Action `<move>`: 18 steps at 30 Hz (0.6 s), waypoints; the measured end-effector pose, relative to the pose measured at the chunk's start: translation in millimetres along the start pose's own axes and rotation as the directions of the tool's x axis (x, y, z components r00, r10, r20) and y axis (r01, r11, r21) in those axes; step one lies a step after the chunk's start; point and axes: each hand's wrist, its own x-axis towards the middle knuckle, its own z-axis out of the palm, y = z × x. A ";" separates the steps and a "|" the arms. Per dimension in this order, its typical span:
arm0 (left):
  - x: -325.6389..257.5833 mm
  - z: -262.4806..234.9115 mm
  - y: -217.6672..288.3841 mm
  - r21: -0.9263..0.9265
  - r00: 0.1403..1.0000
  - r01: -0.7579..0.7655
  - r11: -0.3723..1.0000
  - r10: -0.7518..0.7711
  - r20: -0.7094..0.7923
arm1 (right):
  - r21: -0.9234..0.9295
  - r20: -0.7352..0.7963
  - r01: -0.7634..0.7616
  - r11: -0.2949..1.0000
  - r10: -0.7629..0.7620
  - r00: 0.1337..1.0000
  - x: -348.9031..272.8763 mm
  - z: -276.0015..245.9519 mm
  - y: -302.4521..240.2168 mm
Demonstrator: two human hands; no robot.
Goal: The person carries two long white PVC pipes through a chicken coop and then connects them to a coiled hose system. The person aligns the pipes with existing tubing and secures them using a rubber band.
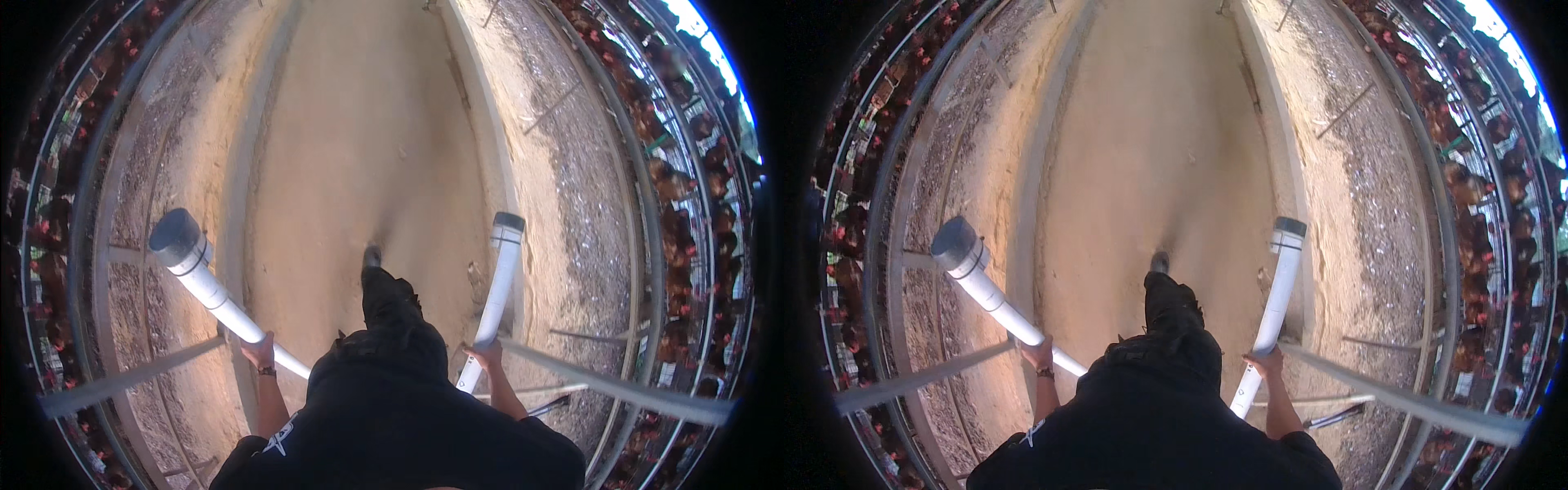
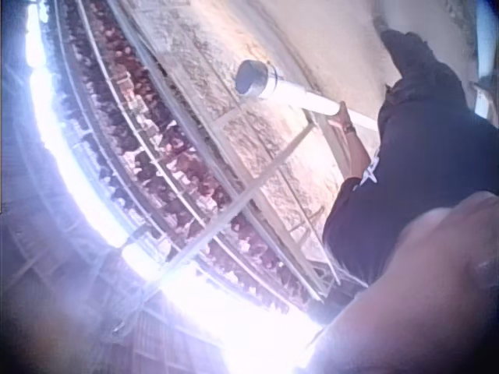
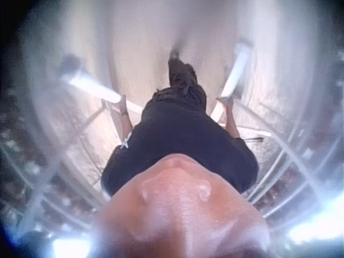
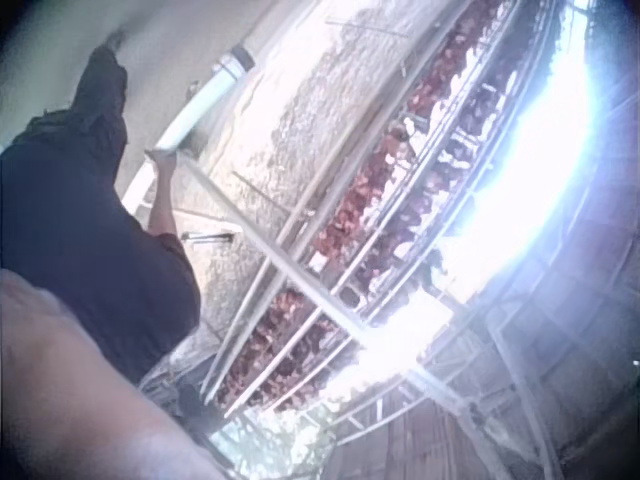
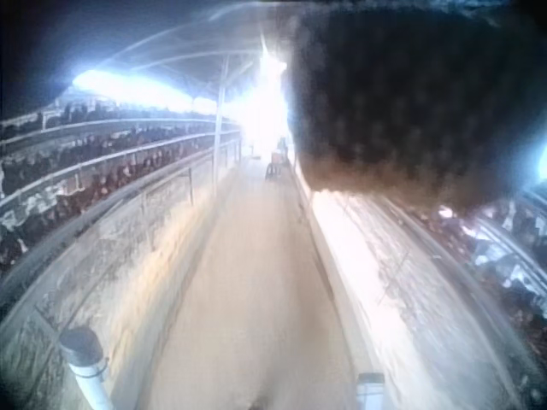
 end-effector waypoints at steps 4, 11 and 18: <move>71.4 44.2 37.6 0.057 0.986 -0.073 0.996 0.081 -0.147 | -0.046 0.046 0.082 0.996 -0.080 0.996 99.8 -8.6 -88.9; 191.5 134.1 126.5 0.135 0.969 0.024 0.991 0.010 -0.246 | 0.079 -0.104 0.160 0.984 -0.151 0.983 269.5 -62.2 -317.9; 311.9 236.6 182.9 0.170 0.969 0.198 0.965 -0.167 -0.181 | 0.333 -0.160 0.278 0.901 -0.237 0.958 380.6 -81.3 -491.6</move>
